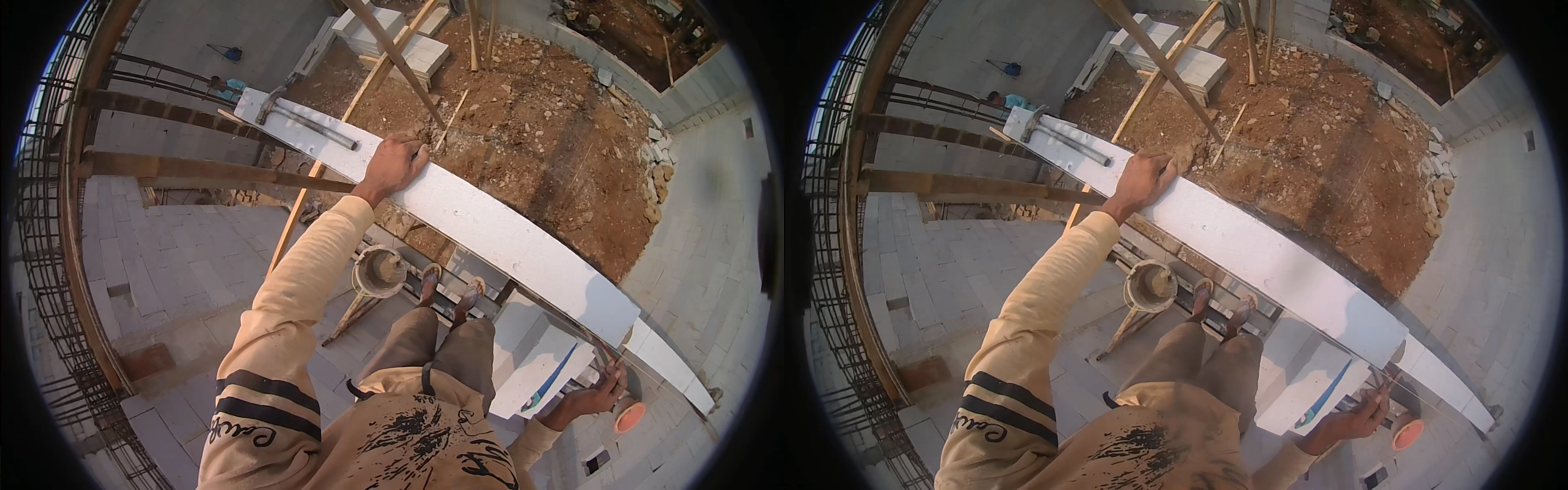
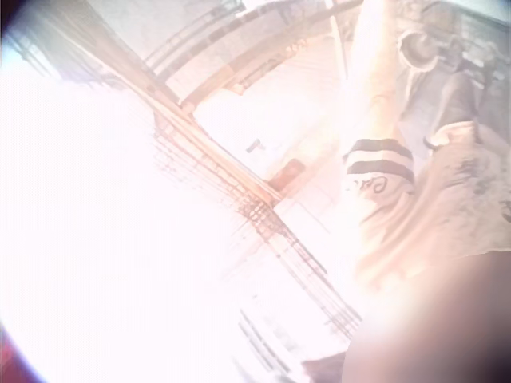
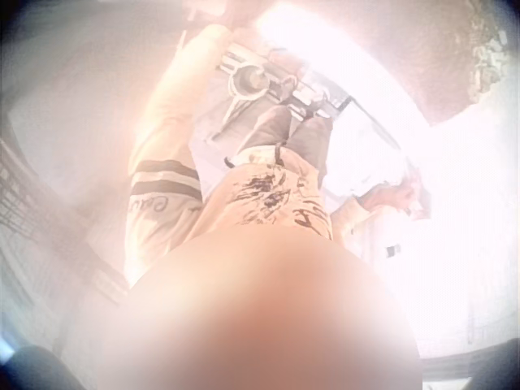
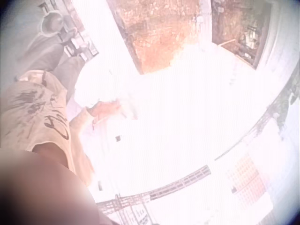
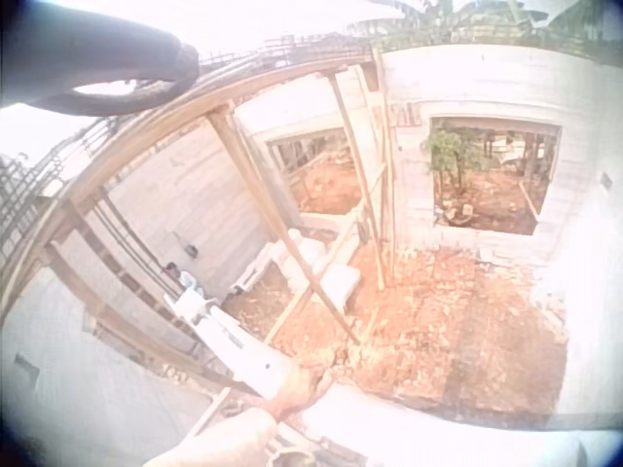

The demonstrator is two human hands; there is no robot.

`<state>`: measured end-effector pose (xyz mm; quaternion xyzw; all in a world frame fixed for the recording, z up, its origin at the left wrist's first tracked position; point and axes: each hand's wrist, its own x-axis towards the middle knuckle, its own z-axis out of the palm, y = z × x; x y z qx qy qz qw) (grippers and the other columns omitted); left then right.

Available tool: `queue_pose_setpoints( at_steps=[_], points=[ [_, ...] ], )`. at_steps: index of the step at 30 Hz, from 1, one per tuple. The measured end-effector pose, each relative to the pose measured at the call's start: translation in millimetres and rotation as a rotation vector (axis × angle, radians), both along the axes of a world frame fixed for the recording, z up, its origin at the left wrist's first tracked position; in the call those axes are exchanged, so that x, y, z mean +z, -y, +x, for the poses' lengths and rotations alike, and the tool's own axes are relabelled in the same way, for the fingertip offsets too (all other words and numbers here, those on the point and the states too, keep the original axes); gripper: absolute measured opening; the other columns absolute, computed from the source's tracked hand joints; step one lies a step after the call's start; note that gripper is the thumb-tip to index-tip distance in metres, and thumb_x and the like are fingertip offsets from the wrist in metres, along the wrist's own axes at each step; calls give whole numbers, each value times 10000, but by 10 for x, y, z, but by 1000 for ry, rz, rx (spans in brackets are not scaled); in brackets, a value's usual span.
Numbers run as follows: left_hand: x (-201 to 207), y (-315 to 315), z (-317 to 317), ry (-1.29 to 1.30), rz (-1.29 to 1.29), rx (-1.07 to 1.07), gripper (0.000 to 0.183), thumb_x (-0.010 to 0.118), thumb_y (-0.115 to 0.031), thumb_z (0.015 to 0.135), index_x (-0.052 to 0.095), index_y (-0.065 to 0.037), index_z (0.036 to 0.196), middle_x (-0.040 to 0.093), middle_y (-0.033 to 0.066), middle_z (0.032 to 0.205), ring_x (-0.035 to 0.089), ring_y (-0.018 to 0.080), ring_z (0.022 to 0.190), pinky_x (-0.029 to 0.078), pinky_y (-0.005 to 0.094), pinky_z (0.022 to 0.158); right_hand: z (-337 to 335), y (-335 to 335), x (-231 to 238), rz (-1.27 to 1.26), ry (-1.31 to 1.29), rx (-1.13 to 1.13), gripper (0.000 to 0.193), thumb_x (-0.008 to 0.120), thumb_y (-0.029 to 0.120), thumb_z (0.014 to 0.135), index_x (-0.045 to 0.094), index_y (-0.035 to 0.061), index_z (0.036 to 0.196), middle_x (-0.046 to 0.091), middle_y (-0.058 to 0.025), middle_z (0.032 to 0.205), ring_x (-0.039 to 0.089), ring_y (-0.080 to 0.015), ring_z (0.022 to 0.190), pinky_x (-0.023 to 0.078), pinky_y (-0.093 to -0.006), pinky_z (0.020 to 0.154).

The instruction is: The person applies mortar to a long white aerated concrete block using a trowel, then places the block onto a scaffold-supported beam. The person repeats this process with additional blocks, tapping them into place with a hammer.

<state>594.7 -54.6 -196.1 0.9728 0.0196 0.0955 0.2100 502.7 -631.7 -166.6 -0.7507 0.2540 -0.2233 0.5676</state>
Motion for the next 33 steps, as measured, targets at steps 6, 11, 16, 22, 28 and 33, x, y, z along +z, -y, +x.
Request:
queue_pose_setpoints(
  at_steps=[6, 11, 16, 22, 28, 33],
  points=[
    [17, -16, 4, -16, -18, 8, 307, 588, -224, 984, 693, 31, 848, 690, 226, 862, 659, 419, 908, 527, 513, 902, 1206, -2409, 819, -98, 148, 1003, 171, 654, 66, 995, 726, -24, 1121, 726, -120, 1037, 691, -223, 913, 548, -342, 821],
    [-204, -102, -144, -20, -283, 90, 443, 592, -317, 1004, 613, -50, 1355, 636, 187, 1357, 561, 368, 1297, 399, 486, 1149, 1514, -4995, 793, -251, 376, 1542, 247, 703, 193, 959, 700, 3, 1116, 710, -178, 1057, 689, -424, 1002, 551, -486, 875],
    [-577, -114, -2, 27, -42, 10, 351, 608, -298, 981, 697, -50, 1212, 712, 162, 1041, 616, 364, 1120, 489, 469, 968, 1215, -6630, 255, -765, 426, 1681, 351, 714, 243, 941, 658, -24, 1163, 719, -234, 1087, 721, -406, 1037, 572, -493, 898],
    [-1072, -124, 16, -98, -17, 18, 379, 552, -344, 1033, 657, -55, 1254, 656, 164, 1202, 592, 338, 1174, 446, 461, 1046, 1327, -7237, 121, -838, 86, 1823, 300, 653, 104, 912, 640, -67, 1158, 711, -314, 1163, 710, -465, 1082, 576, -517, 900],
    [-603, -147, -107, -146, -433, 30, 531, 552, -444, 1056, 549, -74, 1438, 540, 208, 1520, 501, 350, 1408, 335, 446, 1237, 1583, -6300, 778, -568, -38, 1663, 420, 653, 203, 963, 595, -25, 1311, 718, -314, 1094, 699, -458, 1067, 534, -517, 887],
    [212, -408, -43, -270, -401, -184, 565, 563, -546, 1033, 669, -93, 1354, 670, 171, 1365, 551, 389, 1362, 272, 601, 1239, 1080, -4463, 1330, -464, 254, 1266, 384, 603, 271, 1072, 623, 20, 1362, 687, -153, 831, 662, -252, 730, 508, -398, 684]
  ],
)
